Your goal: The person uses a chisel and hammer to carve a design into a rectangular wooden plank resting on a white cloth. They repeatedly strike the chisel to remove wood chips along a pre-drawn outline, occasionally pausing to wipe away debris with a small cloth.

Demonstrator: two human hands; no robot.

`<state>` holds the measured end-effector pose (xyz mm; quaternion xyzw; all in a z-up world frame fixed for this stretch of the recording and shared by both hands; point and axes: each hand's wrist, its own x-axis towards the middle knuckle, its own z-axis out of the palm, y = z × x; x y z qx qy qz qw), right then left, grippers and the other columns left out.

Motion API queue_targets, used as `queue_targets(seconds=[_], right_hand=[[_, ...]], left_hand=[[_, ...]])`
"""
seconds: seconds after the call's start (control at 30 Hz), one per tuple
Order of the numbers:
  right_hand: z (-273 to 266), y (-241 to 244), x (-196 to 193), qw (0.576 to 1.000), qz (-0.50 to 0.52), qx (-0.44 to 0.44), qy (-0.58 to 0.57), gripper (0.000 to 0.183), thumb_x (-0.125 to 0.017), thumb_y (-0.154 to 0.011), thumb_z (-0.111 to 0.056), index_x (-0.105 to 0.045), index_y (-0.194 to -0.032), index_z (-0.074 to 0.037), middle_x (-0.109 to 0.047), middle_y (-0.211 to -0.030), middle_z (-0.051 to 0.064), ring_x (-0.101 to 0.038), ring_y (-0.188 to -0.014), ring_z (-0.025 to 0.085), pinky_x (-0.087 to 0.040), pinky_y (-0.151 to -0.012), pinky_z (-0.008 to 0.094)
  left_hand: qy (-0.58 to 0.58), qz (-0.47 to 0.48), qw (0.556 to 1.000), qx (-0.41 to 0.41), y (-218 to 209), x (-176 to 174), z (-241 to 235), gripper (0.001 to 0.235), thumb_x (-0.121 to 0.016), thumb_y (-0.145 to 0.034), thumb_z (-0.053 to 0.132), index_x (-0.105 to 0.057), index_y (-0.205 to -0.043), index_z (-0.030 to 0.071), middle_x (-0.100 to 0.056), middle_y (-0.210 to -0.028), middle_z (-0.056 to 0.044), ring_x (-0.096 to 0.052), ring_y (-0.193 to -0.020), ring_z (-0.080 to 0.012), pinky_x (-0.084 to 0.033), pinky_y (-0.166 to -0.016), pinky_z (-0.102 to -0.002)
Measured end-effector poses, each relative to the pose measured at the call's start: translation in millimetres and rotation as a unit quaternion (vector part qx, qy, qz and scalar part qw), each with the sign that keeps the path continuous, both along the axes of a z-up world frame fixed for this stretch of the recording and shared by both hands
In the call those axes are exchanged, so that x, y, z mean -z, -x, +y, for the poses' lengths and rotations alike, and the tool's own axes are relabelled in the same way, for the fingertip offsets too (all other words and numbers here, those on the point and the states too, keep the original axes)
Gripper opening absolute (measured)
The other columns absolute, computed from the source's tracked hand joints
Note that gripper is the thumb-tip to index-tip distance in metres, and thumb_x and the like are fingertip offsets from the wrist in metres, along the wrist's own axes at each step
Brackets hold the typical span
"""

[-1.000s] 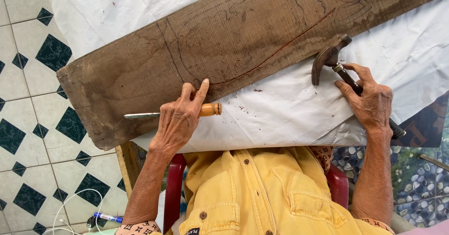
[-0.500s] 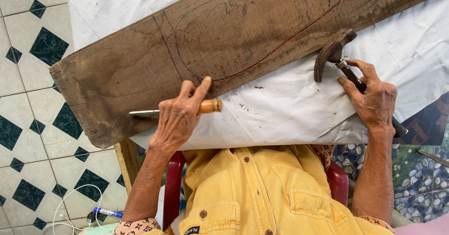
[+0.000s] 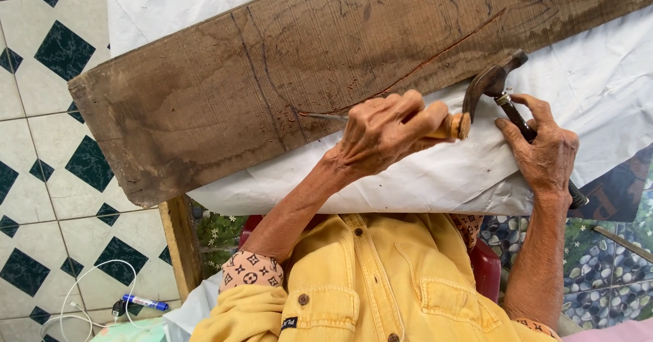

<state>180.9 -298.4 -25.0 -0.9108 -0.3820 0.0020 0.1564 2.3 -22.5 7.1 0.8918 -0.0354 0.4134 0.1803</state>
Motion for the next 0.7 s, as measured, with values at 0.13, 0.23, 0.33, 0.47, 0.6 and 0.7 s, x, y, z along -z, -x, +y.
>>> queue_targets(seconds=[0.13,0.23,0.33,0.47,0.6,0.7], right_hand=[[0,1,0,1.0,0.001,0.006,-0.002,0.045,-0.081,-0.11,-0.029,-0.066,-0.151,-0.019,-0.065,-0.087,0.013,-0.062,-0.071,0.03,-0.048,-0.075,0.042],[1,0,0,1.0,0.004,0.006,-0.004,0.045,-0.081,-0.11,-0.028,-0.066,-0.151,-0.019,-0.065,-0.085,0.012,-0.06,-0.07,0.027,-0.048,-0.076,0.041],[1,1,-1,1.0,0.012,0.004,-0.003,0.042,-0.08,-0.112,-0.029,-0.066,-0.15,-0.018,-0.058,-0.082,0.008,-0.054,-0.067,0.024,-0.045,-0.073,0.039],[2,2,-2,1.0,0.01,0.012,-0.001,0.044,-0.081,-0.11,-0.029,-0.066,-0.15,-0.018,-0.06,-0.082,0.009,-0.056,-0.067,0.025,-0.046,-0.074,0.04],[1,0,0,1.0,0.011,0.003,-0.01,0.042,-0.081,-0.11,-0.026,-0.066,-0.149,-0.016,-0.057,-0.083,0.008,-0.055,-0.068,0.026,-0.045,-0.074,0.041],[1,1,0,1.0,0.008,0.005,-0.011,0.043,-0.083,-0.11,-0.026,-0.067,-0.15,-0.016,-0.06,-0.083,0.009,-0.055,-0.066,0.025,-0.045,-0.072,0.04]], left_hand=[[0.035,-0.03,0.999,-0.028,-8,-11,1,0.027,-0.064,-0.105,0.042,-0.057,-0.111,0.017,-0.048,-0.08,0.002,-0.054,-0.063,-0.0125,-0.046,-0.059,-0.029],[0.048,-0.048,0.997,-0.024,-12,-10,0,0.02,-0.062,-0.107,0.034,-0.056,-0.111,0.015,-0.051,-0.08,0.002,-0.054,-0.063,-0.013,-0.045,-0.06,-0.028],[0.053,-0.056,0.997,-0.03,-14,-8,-2,0.022,-0.062,-0.107,0.036,-0.057,-0.113,0.015,-0.051,-0.081,0.002,-0.055,-0.065,-0.0126,-0.045,-0.061,-0.029],[0.048,-0.055,0.997,-0.025,-14,-9,-2,0.021,-0.061,-0.107,0.035,-0.057,-0.112,0.014,-0.045,-0.079,0.001,-0.051,-0.062,-0.0134,-0.045,-0.059,-0.029],[0.12,-0.017,0.993,0.007,-9,-6,-4,0.026,-0.065,-0.108,0.035,-0.056,-0.123,0.016,-0.058,-0.104,-0.002,-0.063,-0.073,-0.0169,-0.054,-0.066,-0.032],[0.168,0.02,0.985,-0.029,-4,-14,-8,0.039,-0.072,-0.099,0.05,-0.059,-0.124,0.024,-0.041,-0.105,-0.001,-0.057,-0.08,-0.0138,-0.051,-0.068,-0.027]])
